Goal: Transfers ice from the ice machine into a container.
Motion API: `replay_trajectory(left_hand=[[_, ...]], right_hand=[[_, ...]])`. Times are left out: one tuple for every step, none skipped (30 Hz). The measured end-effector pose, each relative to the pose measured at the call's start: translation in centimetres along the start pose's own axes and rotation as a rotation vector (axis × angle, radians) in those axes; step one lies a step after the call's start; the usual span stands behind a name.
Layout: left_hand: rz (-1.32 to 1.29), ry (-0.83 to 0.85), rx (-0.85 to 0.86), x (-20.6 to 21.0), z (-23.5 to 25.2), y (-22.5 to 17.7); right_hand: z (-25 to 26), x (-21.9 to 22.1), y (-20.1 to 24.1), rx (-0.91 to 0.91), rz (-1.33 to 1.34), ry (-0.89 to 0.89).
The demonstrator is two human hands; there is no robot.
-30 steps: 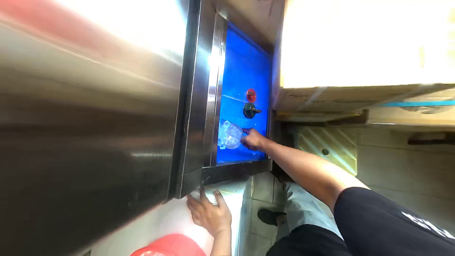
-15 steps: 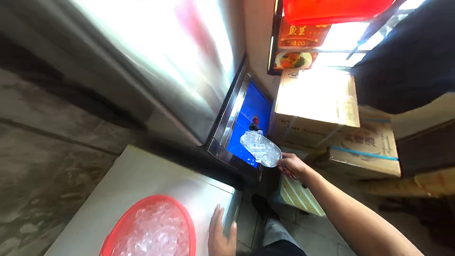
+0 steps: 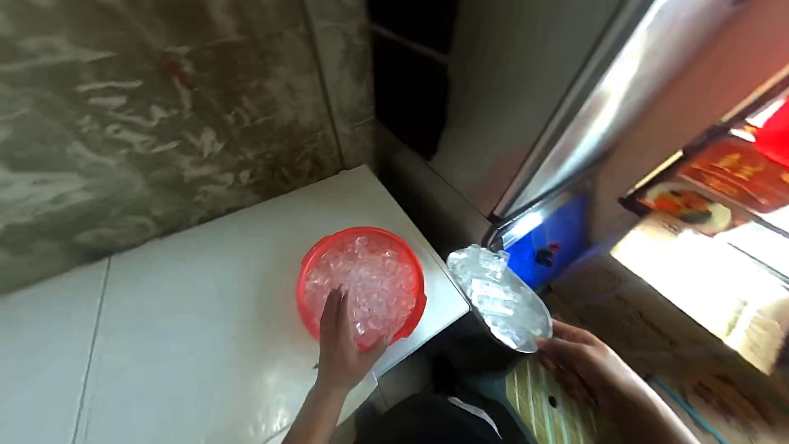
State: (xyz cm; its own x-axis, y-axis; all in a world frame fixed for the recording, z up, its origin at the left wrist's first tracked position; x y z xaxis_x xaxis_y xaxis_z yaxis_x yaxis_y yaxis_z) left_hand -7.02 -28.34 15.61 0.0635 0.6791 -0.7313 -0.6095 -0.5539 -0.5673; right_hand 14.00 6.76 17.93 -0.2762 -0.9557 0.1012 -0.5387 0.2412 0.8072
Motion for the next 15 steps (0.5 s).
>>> replay_trajectory(left_hand=[[0.000, 0.010, -0.021, 0.2, -0.1, 0.7], [0.000, 0.019, -0.037, 0.4, -0.2, 1.3], [0.009, 0.021, -0.049, 0.7, -0.3, 1.7], [0.032, 0.020, -0.057, 0.9, -0.4, 1.8], [0.064, 0.027, -0.076, 1.2, -0.4, 1.9], [0.098, 0.043, -0.110, 1.4, -0.3, 2.0], [0.135, 0.073, -0.156, 1.8, -0.3, 2.2], [0.173, 0.105, -0.203, 2.1, -0.3, 2.4], [0.201, 0.127, -0.241, 2.3, -0.2, 2.6], [0.211, 0.142, -0.271, 2.5, -0.2, 2.7], [0.217, 0.147, -0.288, 2.6, -0.3, 2.8], [0.222, 0.149, -0.297, 2.7, -0.3, 2.8], [0.224, 0.157, -0.307, 2.8, -0.3, 2.8], [0.229, 0.165, -0.318, 2.8, -0.3, 2.8], [0.236, 0.172, -0.328, 2.9, -0.2, 2.9]], right_hand=[[0.7, 2.5, 0.8, 0.015, -0.032, 0.065], [1.6, 4.8, 1.5, 0.030, -0.075, 0.117], [2.7, 7.0, 2.2, 0.038, -0.126, 0.152], [3.8, 8.9, 2.9, 0.038, -0.207, 0.171], [4.9, 10.5, 3.7, 0.026, -0.324, 0.172], [5.9, 11.8, 4.6, -0.002, -0.490, 0.151], [6.8, 12.9, 5.6, -0.029, -0.694, 0.107], [7.5, 13.8, 6.5, -0.056, -0.899, 0.059], [7.8, 14.7, 7.4, -0.069, -1.075, 0.003], [7.7, 15.4, 8.3, -0.060, -1.231, -0.057], [7.3, 16.2, 9.1, -0.035, -1.368, -0.115], [6.8, 16.7, 10.0, -0.010, -1.479, -0.171], [6.3, 17.1, 10.8, 0.011, -1.570, -0.224], [5.8, 17.3, 11.6, 0.008, -1.626, -0.267], [5.4, 17.3, 12.4, -0.007, -1.659, -0.301]])
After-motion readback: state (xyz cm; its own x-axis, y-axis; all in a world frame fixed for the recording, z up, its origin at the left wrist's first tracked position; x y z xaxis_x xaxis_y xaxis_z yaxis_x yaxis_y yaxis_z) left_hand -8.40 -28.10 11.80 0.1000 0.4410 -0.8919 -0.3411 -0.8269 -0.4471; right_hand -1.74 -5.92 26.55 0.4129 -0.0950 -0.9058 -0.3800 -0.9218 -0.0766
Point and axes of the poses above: each hand's wrist, its own z-axis towards the middle knuckle, its own x-axis out of the palm, y = z × x, the point moved 10 cm from there along z, towards the middle knuckle, and after that the axes turned 10 degrees about y, right-handed, at the moved point
